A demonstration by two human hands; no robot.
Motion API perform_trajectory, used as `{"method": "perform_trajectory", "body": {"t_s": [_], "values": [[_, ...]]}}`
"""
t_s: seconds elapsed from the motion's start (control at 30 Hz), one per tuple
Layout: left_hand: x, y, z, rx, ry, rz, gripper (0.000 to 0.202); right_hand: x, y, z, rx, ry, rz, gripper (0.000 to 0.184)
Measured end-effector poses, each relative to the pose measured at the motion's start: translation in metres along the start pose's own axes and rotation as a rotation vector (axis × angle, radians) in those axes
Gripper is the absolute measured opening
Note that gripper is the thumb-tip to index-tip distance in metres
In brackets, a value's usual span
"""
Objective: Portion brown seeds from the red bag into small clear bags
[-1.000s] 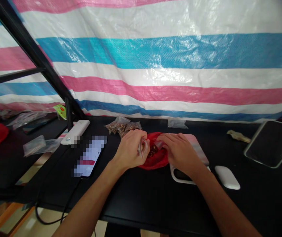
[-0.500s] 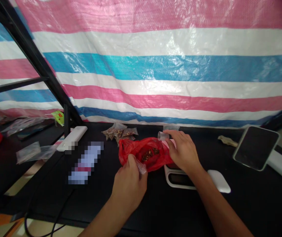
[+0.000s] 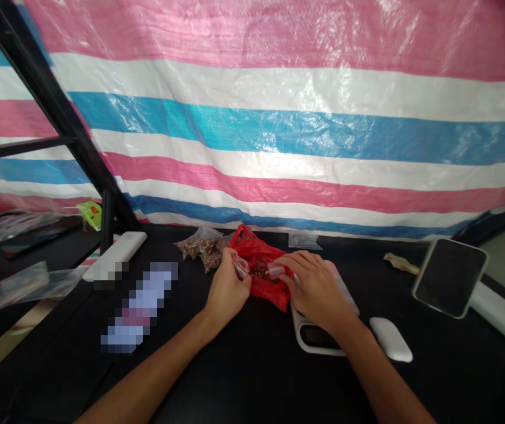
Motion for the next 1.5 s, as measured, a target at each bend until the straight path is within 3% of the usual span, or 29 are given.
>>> {"method": "perform_trajectory", "body": {"t_s": [0.1,0.23,0.3,0.43,0.53,0.73,0.9,1.07,1.2,1.33,1.5], "values": [[-0.002,-0.005,0.001,-0.034,0.075,-0.198,0.033,-0.002,-0.004,0.001,0.005,-0.004,-0.037,0.027],[-0.006,-0.003,0.001,-0.113,0.076,-0.326,0.031,-0.004,-0.009,0.007,0.007,-0.043,-0.098,0.025],[-0.005,-0.002,0.000,-0.098,0.099,-0.269,0.030,-0.006,-0.009,0.013,0.021,-0.099,-0.149,0.024],[0.000,-0.002,-0.004,0.057,0.206,0.016,0.032,-0.014,-0.008,0.026,0.043,-0.208,-0.209,0.020],[-0.002,-0.004,-0.008,0.058,0.158,0.058,0.038,-0.019,-0.008,0.028,0.041,-0.216,-0.199,0.022],[-0.017,-0.011,-0.006,-0.028,0.076,-0.293,0.047,-0.028,-0.008,0.013,0.027,-0.160,-0.112,0.032],[-0.019,-0.007,0.000,0.023,0.074,-0.617,0.043,-0.032,-0.011,0.007,0.014,-0.153,-0.072,0.035],[-0.007,0.001,-0.003,-0.090,0.087,-0.428,0.030,-0.026,-0.015,0.009,-0.061,-0.110,-0.024,0.036],[-0.002,0.001,-0.003,-0.094,0.081,-0.313,0.014,-0.020,-0.013,0.014,-0.095,-0.031,0.044,0.030],[-0.007,-0.002,-0.003,-0.093,0.005,-0.219,0.006,-0.014,-0.016,0.014,-0.003,0.089,0.171,0.033],[-0.009,0.000,-0.006,-0.126,-0.090,-0.229,0.011,-0.013,-0.028,0.008,0.172,0.083,0.193,0.059]]}}
Point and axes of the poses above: each hand's wrist, its own z-axis towards the middle knuckle, its own x-axis out of the back of the hand, y = z × x, the point moved 1 cm from there along z, towards the middle knuckle, and after that the axes turned 7 degrees about y, right-handed, at the moved point
